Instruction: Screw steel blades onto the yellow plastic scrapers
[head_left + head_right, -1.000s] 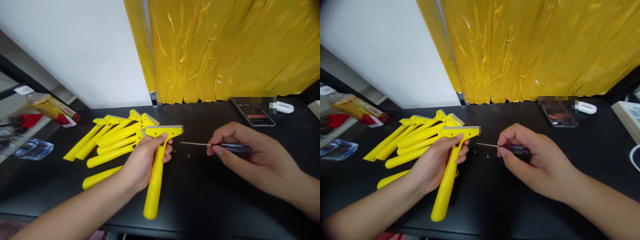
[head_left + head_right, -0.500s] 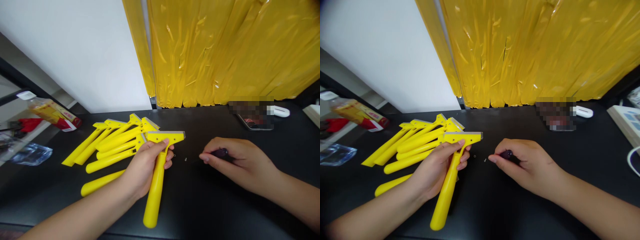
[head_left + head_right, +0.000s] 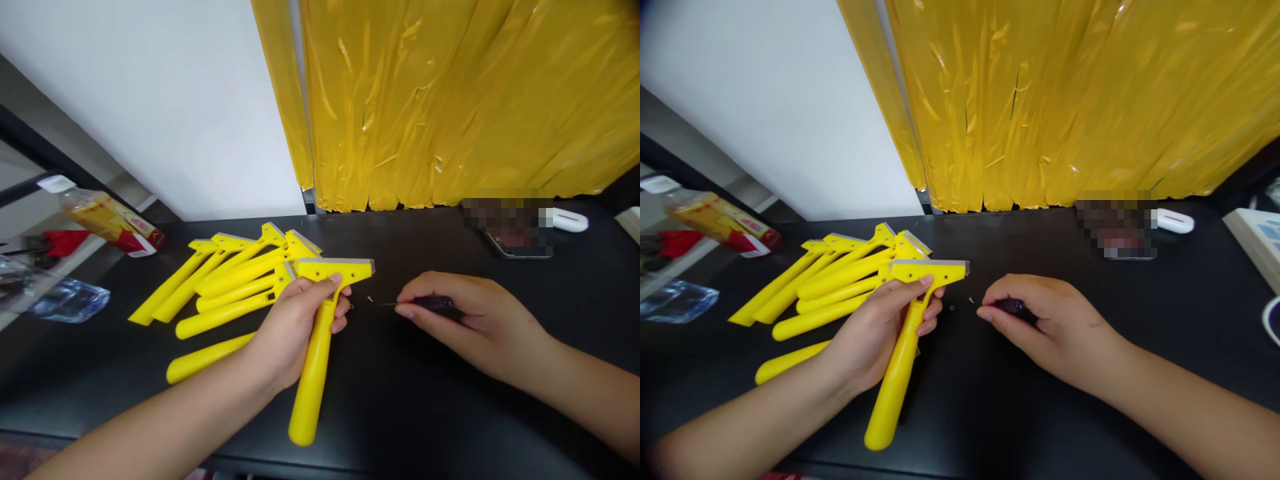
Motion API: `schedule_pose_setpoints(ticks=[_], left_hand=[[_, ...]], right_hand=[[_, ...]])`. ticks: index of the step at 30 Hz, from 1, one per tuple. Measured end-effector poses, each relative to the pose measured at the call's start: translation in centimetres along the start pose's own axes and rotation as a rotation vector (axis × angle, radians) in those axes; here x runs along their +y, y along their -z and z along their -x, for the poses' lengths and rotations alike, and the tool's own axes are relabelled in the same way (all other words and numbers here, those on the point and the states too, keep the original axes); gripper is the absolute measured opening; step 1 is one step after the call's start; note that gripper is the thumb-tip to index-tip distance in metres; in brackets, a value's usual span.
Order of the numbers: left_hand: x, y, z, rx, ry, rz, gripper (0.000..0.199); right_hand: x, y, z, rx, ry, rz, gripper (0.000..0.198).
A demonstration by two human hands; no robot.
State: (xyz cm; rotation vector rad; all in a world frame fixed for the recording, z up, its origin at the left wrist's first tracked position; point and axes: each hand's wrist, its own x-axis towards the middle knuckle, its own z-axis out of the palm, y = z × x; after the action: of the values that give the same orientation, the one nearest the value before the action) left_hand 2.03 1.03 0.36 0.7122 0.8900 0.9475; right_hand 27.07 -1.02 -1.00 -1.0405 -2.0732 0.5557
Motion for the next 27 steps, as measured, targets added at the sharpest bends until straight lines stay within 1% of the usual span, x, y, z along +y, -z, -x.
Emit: schedule_pose_setpoints(ticks=[7, 12, 17, 22, 27], left_hand=[[-0.16, 0.01, 0.0, 0.011, 0.011, 0.006, 0.017], [-0.13, 0.02, 0.17, 0.004, 0.009, -0.002, 0.017], [-0.09, -0.03, 0.17, -0.004, 0.008, -0.005, 0.018], [-0.11, 0.02, 0.1, -0.003, 0.007, -0.003, 0.018], [-0.12, -0.04, 0.15, 0.009, 0.001, 0.001, 0.018]], right_hand=[[0.24, -0.13, -0.12, 0.043, -0.072, -0.015, 0.003], [0.44, -0.08, -0.03, 0.062, -0.148, -0.035, 0.011], [0.88, -0.06, -0.13, 0.073, -0.206, -0.065, 0.015], [0.97, -0.15, -0.06, 0.019, -0.2, -0.113, 0.014], [0.39, 0.03, 0.04, -0.012, -0.124, -0.095, 0.011]])
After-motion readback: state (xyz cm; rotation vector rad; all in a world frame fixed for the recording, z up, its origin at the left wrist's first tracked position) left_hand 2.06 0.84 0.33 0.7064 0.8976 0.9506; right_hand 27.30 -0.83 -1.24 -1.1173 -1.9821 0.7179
